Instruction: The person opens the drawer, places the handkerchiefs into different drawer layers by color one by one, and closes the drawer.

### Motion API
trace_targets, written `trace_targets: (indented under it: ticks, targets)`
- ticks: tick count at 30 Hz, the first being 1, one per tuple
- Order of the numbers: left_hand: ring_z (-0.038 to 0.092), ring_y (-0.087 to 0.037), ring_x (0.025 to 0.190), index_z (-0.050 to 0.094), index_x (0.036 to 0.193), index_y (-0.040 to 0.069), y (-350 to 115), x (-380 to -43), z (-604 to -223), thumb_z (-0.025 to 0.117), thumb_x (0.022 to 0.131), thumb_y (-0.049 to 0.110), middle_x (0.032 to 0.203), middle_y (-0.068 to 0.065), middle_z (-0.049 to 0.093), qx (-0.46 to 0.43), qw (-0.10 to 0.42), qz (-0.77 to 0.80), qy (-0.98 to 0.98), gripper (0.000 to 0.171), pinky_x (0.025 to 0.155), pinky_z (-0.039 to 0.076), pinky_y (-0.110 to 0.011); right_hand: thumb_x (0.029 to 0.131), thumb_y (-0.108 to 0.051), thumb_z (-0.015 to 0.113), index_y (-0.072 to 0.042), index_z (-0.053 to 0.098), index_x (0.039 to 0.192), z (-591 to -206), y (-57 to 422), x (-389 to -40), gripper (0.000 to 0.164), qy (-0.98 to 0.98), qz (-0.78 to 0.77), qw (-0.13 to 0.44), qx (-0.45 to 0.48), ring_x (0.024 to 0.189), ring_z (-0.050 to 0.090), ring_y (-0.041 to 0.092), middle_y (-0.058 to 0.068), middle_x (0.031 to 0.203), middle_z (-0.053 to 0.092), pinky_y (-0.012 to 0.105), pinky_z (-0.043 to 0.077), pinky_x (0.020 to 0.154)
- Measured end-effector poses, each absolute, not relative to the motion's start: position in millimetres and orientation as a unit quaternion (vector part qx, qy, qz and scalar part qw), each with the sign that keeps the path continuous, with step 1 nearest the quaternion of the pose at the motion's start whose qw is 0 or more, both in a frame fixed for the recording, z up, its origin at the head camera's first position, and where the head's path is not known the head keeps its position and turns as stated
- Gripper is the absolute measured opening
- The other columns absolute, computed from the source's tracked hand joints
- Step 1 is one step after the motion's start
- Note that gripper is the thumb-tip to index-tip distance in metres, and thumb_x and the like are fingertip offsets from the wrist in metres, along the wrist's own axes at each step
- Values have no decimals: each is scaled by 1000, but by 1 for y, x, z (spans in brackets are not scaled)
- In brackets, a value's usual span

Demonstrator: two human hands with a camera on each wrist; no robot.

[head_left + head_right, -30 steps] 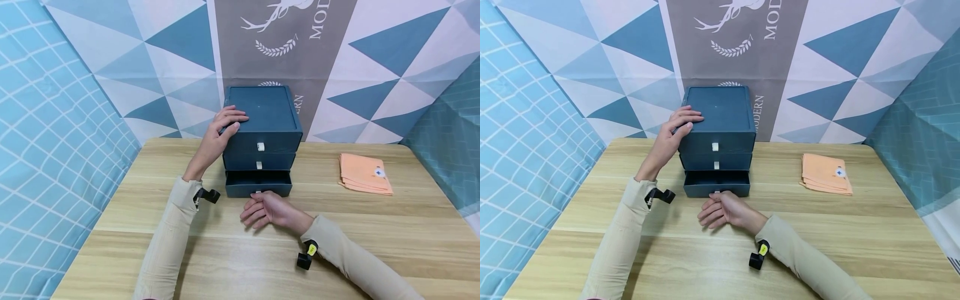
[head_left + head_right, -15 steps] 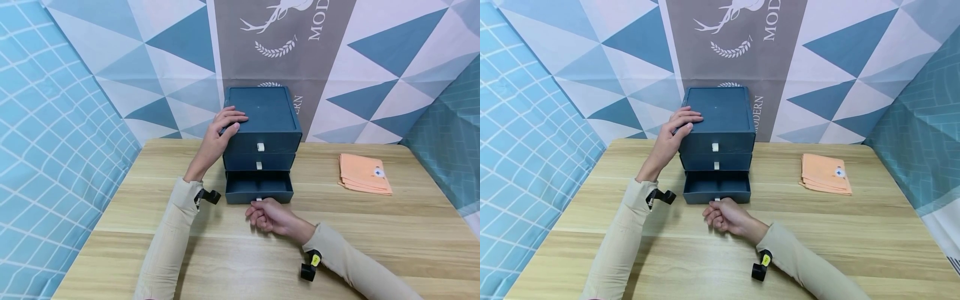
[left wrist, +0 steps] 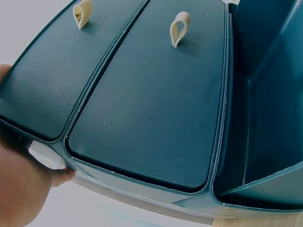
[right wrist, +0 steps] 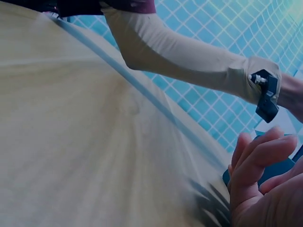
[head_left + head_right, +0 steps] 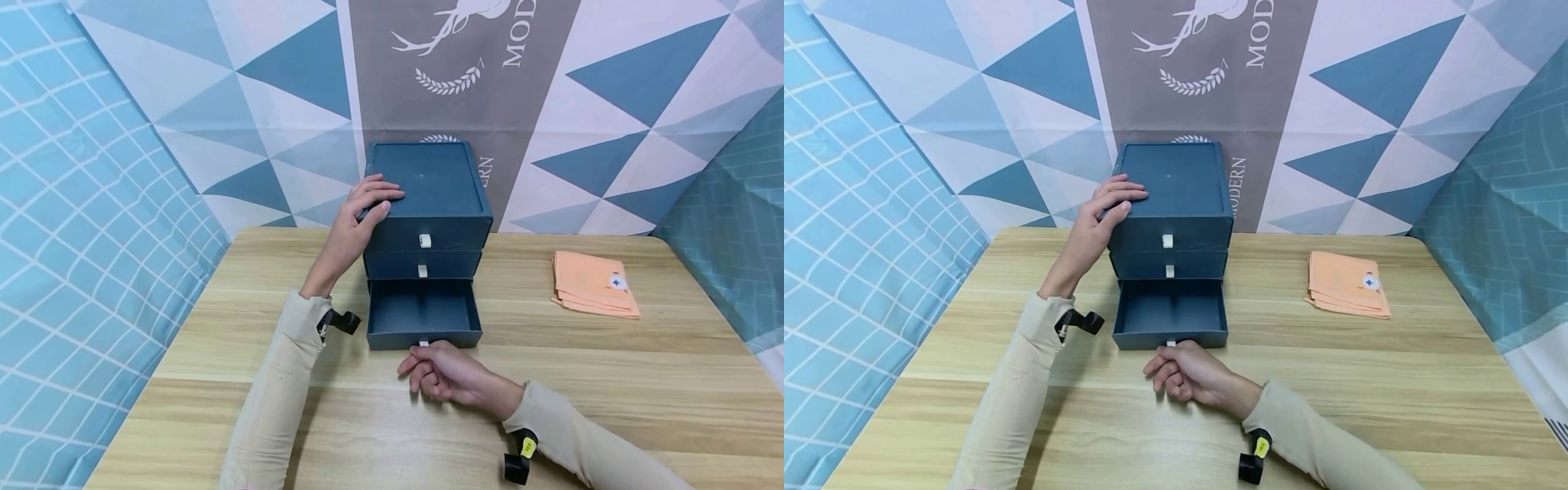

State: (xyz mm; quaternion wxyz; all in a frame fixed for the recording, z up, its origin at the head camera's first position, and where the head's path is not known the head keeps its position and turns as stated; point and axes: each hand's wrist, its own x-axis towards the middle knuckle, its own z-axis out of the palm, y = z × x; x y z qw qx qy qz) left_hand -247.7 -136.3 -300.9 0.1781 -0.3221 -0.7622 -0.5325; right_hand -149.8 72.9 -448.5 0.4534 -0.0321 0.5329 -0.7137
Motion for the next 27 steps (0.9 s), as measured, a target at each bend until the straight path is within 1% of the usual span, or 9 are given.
trace_targets:
  ticks: [2,7,11,14,19,27]
  targets:
    - [27,-33,145,64,125,-8,-136,-248,-301,47,104,4,137,-23,55,-323,179,-532,-762,30,120,17,-36,108,-22,37,7,66,108,-449,74,-146,42,530,-710,462,-32,43,53,4,2,66,67,15,34,36]
    - [26,-33,145,64,125,-8,-136,-248,-302,47,104,4,137,-23,54,-322,180,-533,-762,30,120,17,-37,108,-26,38,9,64,115,-449,77,-134,44,525,-707,473,-31,49,57,3,0,69,68,15,32,38]
    - [26,-33,145,64,125,-8,-136,-247,-302,47,104,4,137,-23,53,-321,178,-536,-760,30,120,18,-36,108,-30,39,9,62,118,-448,81,-124,47,522,-703,481,-36,52,59,3,-1,71,68,15,36,39]
    - [26,-33,145,64,124,-9,-136,-247,-302,47,104,3,137,-24,54,-322,179,-538,-758,30,119,18,-35,108,-32,40,9,62,119,-448,83,-118,48,520,-700,487,-42,55,61,3,-1,72,68,16,41,40]
    - [26,-35,145,64,124,-9,-135,-247,-303,47,103,2,136,-24,54,-324,183,-538,-756,29,119,19,-34,107,-35,42,9,61,121,-448,86,-110,50,515,-700,492,-45,56,62,3,-2,72,68,17,44,41]
    - [26,-34,145,64,124,-9,-135,-247,-302,47,103,2,136,-24,54,-321,182,-538,-758,29,120,18,-34,107,-36,42,8,62,121,-449,85,-102,51,506,-704,496,-47,55,62,3,-2,71,68,17,45,41]
